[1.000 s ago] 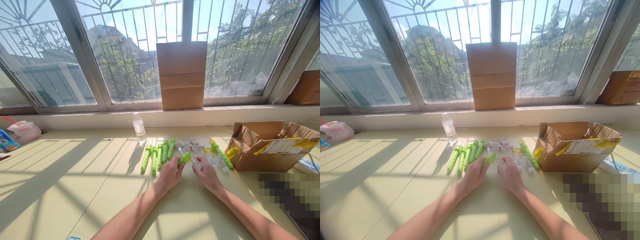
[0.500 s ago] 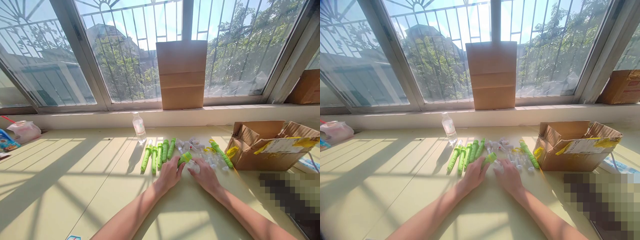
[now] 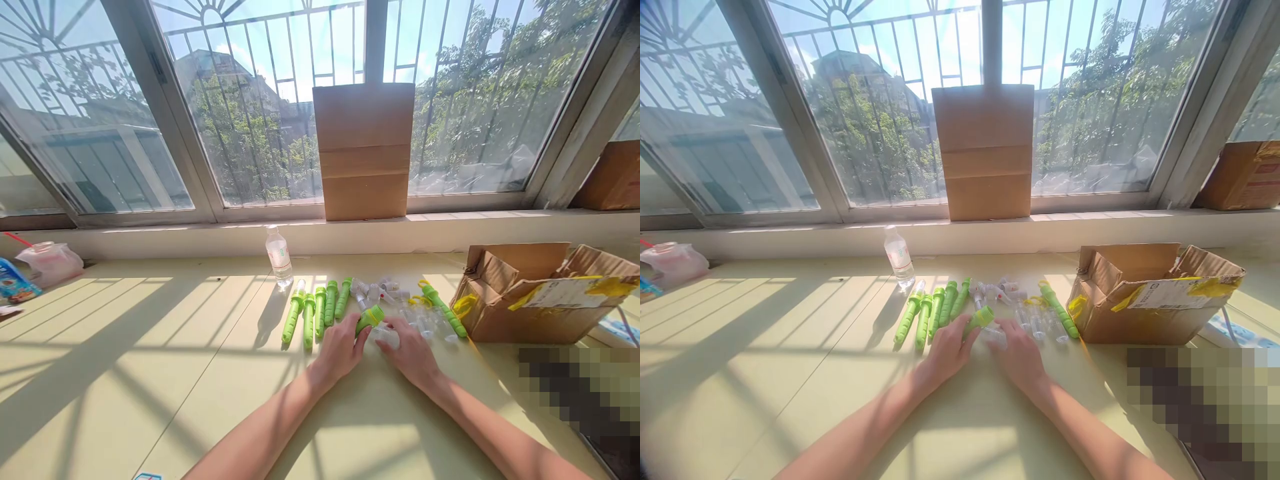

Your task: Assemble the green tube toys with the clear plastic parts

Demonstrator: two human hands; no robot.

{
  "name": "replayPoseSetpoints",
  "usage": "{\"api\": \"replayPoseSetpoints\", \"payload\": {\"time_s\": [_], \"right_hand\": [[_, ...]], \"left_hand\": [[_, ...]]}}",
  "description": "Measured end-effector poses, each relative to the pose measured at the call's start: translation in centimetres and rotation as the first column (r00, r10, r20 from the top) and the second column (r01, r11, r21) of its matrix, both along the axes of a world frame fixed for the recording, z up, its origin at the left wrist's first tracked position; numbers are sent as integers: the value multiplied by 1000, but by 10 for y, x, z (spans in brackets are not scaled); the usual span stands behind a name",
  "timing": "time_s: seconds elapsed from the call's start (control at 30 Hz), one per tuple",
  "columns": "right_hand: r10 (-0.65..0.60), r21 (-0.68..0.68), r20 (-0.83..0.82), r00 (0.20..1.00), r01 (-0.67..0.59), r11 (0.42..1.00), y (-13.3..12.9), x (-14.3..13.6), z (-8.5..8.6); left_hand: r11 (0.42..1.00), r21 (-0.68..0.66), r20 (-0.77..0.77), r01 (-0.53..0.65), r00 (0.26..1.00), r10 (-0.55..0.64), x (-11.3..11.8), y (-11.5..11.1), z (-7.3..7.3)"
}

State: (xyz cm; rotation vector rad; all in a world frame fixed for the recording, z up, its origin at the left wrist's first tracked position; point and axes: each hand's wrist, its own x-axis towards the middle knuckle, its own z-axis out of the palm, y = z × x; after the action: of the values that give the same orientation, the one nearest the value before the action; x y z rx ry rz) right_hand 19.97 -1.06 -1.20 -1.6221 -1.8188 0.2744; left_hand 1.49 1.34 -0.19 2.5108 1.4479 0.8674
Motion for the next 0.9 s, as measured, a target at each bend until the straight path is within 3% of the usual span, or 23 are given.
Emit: {"api": "replayPoseSetpoints", "payload": {"time_s": [0.33, 0.63, 0.9], "right_hand": [[-23, 72, -96, 995, 30, 997, 5, 6, -5], [-24, 33, -34, 999, 25, 999, 4, 6, -3], [-24, 104, -49, 998, 29, 994, 6, 9, -4]], "left_hand": [[1000, -7, -9, 1, 1000, -1, 0, 0, 2], [1000, -1, -9, 7, 1000, -7, 0, -1, 3], [1000, 17, -19, 11, 1000, -10, 0, -1, 3]]}}
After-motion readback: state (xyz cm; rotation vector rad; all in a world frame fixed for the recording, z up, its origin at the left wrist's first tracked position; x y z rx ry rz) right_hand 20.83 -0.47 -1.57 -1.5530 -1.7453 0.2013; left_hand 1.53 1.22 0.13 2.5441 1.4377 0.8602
